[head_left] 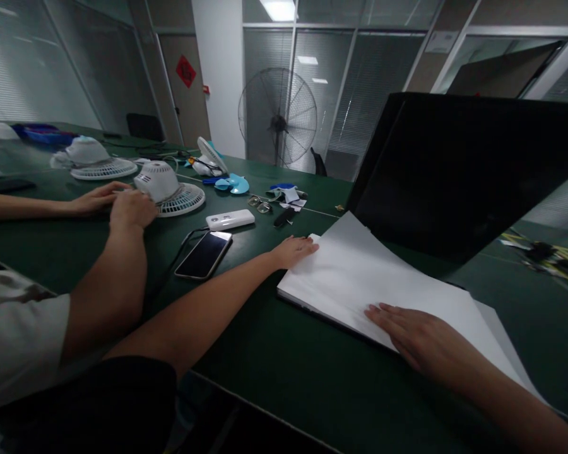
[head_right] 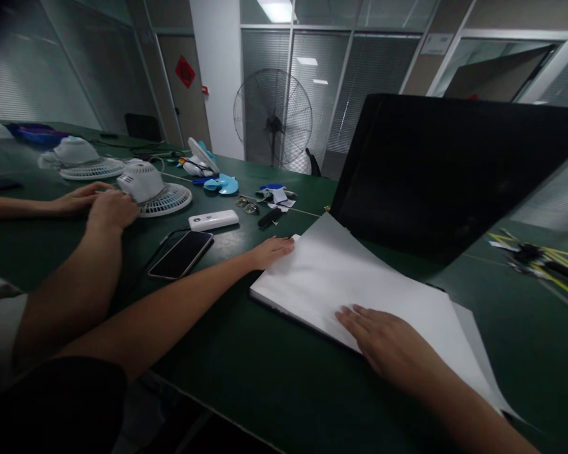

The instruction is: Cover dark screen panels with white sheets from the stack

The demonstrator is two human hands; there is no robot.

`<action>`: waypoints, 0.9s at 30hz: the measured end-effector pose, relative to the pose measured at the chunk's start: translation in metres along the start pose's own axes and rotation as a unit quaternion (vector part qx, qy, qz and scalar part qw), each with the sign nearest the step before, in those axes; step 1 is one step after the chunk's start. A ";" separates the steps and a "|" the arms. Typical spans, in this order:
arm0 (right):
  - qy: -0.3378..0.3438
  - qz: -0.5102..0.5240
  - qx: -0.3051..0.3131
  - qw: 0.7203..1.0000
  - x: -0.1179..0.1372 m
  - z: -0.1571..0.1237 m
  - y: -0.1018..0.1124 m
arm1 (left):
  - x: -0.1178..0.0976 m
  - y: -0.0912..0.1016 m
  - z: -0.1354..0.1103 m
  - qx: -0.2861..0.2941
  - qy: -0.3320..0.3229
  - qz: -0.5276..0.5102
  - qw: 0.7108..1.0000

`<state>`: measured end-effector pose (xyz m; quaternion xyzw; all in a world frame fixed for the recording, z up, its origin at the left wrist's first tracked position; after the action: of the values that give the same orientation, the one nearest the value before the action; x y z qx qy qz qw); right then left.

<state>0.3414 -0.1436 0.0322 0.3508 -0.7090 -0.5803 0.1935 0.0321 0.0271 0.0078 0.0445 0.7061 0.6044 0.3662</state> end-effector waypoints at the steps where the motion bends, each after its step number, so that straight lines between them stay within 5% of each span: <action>1: 0.006 0.003 0.000 1.000 0.002 -0.001 0.002 | 0.000 0.001 0.000 0.001 0.003 -0.009 1.000; 15: 0.092 0.082 -0.070 0.990 0.011 -0.009 0.011 | 0.008 -0.001 0.005 -0.075 -0.044 -0.033 0.996; 22: 0.083 0.120 -0.055 0.988 0.008 -0.005 0.011 | 0.001 -0.004 0.004 0.040 -0.013 0.099 0.994; 27: 0.036 0.114 -0.063 0.991 0.007 -0.001 0.007 | 0.000 -0.006 0.005 0.045 -0.017 0.123 0.991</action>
<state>0.3357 -0.1484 0.0381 0.2750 -0.6990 -0.5852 0.3056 0.0369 0.0299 0.0024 0.1582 0.7154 0.6115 0.2986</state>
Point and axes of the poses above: each hand's wrist, its own z-axis towards the middle knuckle, its own y-axis out of the back of the hand, x = y × z, the point moved 4 cm from there along z, towards the middle knuckle, and after that the axes turned 9 degrees about x, right-handed, at the moved point
